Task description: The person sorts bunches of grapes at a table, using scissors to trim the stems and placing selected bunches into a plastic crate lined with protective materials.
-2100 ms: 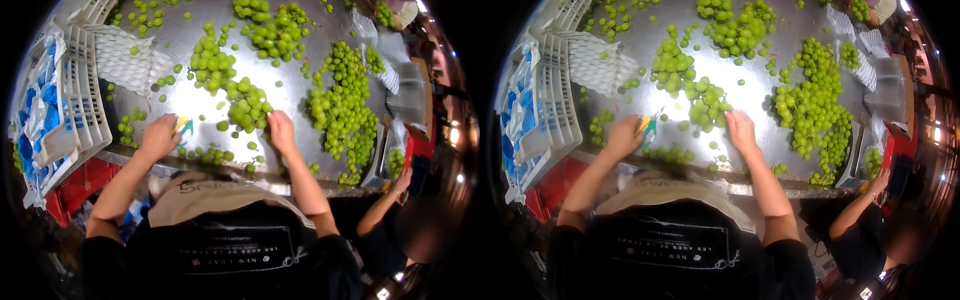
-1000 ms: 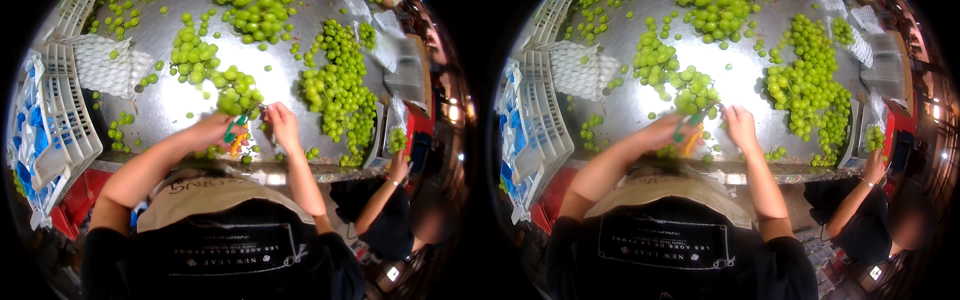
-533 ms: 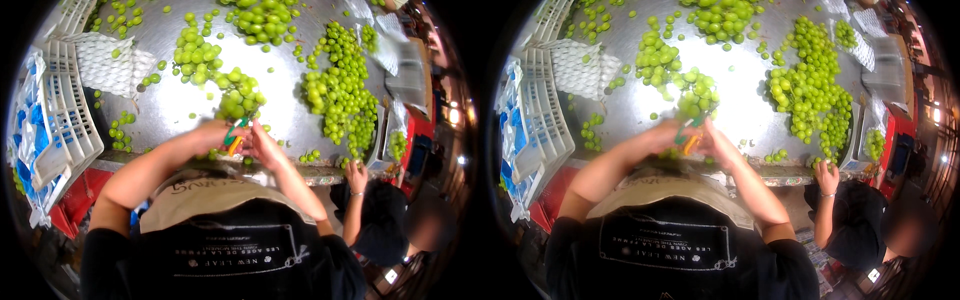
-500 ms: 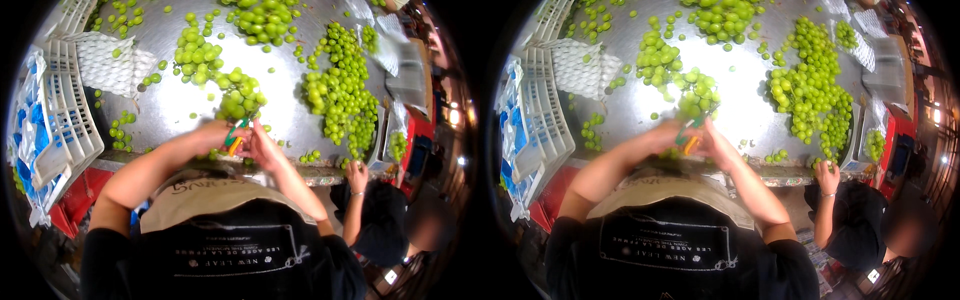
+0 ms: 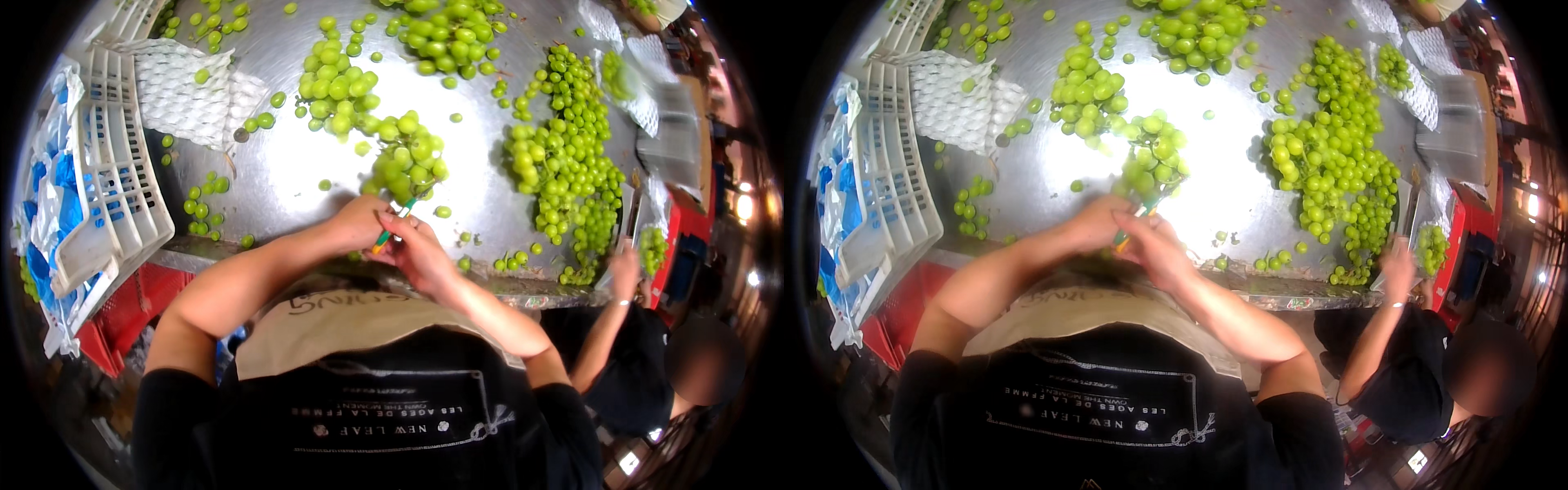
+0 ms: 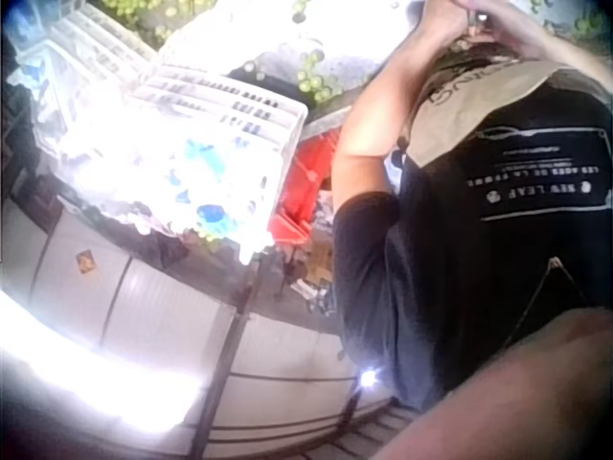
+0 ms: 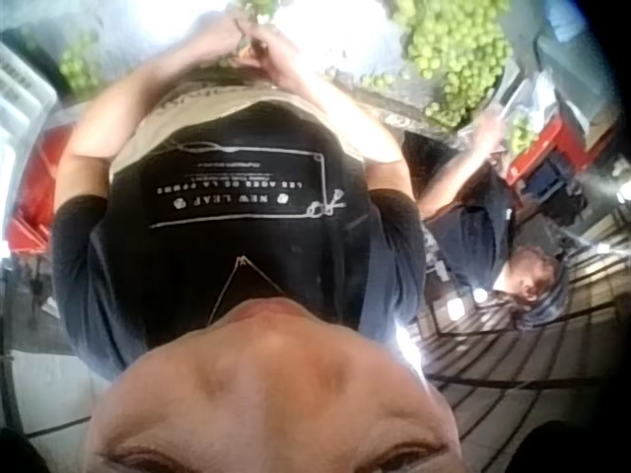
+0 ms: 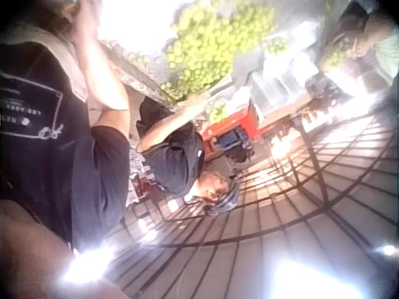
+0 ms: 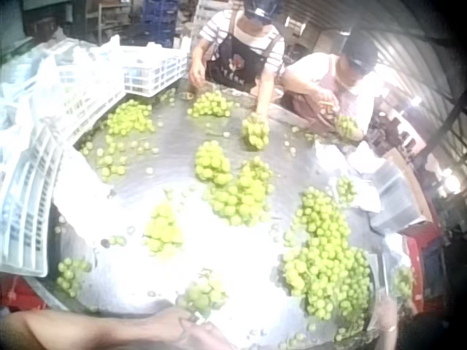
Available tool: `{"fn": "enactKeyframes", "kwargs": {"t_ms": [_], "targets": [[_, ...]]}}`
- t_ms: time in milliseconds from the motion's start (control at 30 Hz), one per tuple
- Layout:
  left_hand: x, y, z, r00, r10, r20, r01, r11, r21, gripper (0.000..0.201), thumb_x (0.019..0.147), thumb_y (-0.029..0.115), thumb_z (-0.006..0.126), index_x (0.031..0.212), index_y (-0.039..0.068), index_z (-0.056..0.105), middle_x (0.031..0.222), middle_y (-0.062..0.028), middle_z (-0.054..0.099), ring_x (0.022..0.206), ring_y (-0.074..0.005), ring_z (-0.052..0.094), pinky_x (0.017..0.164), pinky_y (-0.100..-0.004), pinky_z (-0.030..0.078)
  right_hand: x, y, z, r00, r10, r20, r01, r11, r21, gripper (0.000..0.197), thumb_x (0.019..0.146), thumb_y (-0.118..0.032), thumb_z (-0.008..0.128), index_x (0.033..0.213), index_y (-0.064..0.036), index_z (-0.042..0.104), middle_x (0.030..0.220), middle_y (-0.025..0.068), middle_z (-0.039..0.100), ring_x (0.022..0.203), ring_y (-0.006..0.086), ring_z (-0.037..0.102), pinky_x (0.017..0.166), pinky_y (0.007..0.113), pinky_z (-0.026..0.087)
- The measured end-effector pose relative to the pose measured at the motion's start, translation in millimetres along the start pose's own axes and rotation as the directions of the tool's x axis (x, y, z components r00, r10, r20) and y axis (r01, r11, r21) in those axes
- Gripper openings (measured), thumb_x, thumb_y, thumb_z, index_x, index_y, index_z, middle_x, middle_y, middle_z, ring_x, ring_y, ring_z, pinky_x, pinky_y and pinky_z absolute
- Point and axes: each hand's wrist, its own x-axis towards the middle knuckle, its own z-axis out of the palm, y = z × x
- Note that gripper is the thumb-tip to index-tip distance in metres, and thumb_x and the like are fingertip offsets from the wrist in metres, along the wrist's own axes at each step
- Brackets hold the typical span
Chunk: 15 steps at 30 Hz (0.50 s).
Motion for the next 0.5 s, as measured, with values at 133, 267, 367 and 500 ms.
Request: {"fn": "enactKeyframes", "kwargs": {"t_ms": [133,267,367,500], "targets": [[1.9,-2.9,-0.5,0.999,0.027,-0.022,-0.024,0.996,0.091,0.022,0.084,0.016,0.047,0.079,-0.001,0.06,0.073,-0.0102,0.059,0.069,-0.015,0.053,0.061,-0.0327,0.042,4.4,9.3,-9.4,0.998,-0.036,0.055,0.034,0.999,0.043,0.021,0.09,-0.02,0.056,0.091,0.0007,0.057,0.082,0.0084,0.062,0.076,0.0153,0.062,0.075,0.033,0.056],[6.5,-10.7,-1.4,0.997,0.073,-0.011,-0.07,0.977,0.2,0.023,0.084,0.015,0.047,0.083,-0.003,0.06,0.075,-0.0134,0.061,0.069,-0.0155,0.054,0.062,-0.0329,0.043,6.2,14.8,-12.8,0.999,-0.017,0.027,0.015,0.998,0.057,0.019,0.09,-0.018,0.056,0.088,0.0008,0.058,0.08,0.0077,0.062,0.074,0.0145,0.061,0.074,0.032,0.055],[10.9,-16.8,-2.6,0.995,0.097,0.002,-0.094,0.964,0.247,0.025,0.085,0.017,0.047,0.088,-0.003,0.062,0.079,-0.0158,0.063,0.071,-0.0165,0.057,0.063,-0.0324,0.044,8.2,21.1,-17.1,1.0,-0.031,0.003,0.031,0.998,0.052,0.018,0.089,-0.017,0.057,0.092,0.0009,0.056,0.082,0.0076,0.062,0.075,0.0141,0.061,0.075,0.032,0.055],[19.4,-31.3,-1.6,0.937,0.348,-0.015,-0.325,0.891,0.317,0.025,0.078,0.021,0.056,0.078,-0.003,0.062,0.069,-0.0185,0.062,0.061,-0.0244,0.061,0.056,-0.0346,0.046,0.9,15.9,-8.9,0.997,-0.077,0.002,0.077,0.997,-0.031,0.02,0.089,-0.017,0.058,0.097,0.0007,0.053,0.084,0.0079,0.062,0.076,0.015,0.062,0.077,0.032,0.054]]}}
